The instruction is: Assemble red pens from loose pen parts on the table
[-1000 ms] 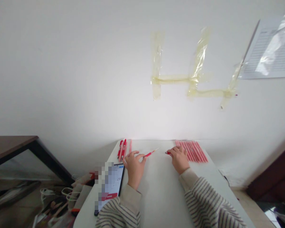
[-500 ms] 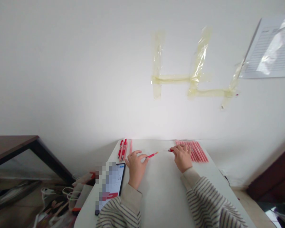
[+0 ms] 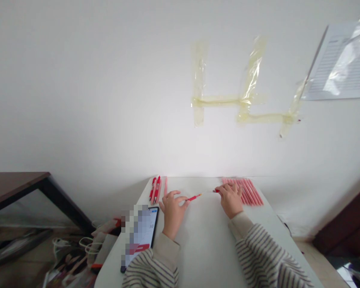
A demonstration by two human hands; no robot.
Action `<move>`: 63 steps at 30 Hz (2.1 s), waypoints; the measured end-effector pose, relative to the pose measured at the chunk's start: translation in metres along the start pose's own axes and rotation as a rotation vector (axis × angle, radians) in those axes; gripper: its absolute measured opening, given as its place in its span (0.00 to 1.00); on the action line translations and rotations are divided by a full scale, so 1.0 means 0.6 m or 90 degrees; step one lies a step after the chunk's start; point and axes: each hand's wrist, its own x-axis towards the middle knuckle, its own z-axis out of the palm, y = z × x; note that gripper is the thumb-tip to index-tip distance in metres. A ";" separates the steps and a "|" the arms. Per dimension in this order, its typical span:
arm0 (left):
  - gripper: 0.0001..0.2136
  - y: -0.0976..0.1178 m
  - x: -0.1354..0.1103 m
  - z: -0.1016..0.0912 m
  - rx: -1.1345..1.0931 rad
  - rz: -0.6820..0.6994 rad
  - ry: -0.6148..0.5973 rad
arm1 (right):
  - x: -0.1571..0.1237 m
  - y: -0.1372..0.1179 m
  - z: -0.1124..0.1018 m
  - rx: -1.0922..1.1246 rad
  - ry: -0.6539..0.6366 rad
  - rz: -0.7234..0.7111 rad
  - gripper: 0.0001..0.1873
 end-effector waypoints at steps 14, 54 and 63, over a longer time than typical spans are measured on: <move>0.05 0.010 -0.002 0.001 0.005 0.005 -0.044 | -0.002 -0.010 0.012 0.069 -0.018 -0.119 0.16; 0.07 0.002 0.000 0.004 0.003 0.034 -0.048 | -0.001 -0.025 -0.006 0.168 -0.084 -0.103 0.17; 0.07 0.006 -0.002 0.002 0.007 0.008 -0.059 | -0.001 -0.032 -0.020 0.139 -0.115 -0.153 0.08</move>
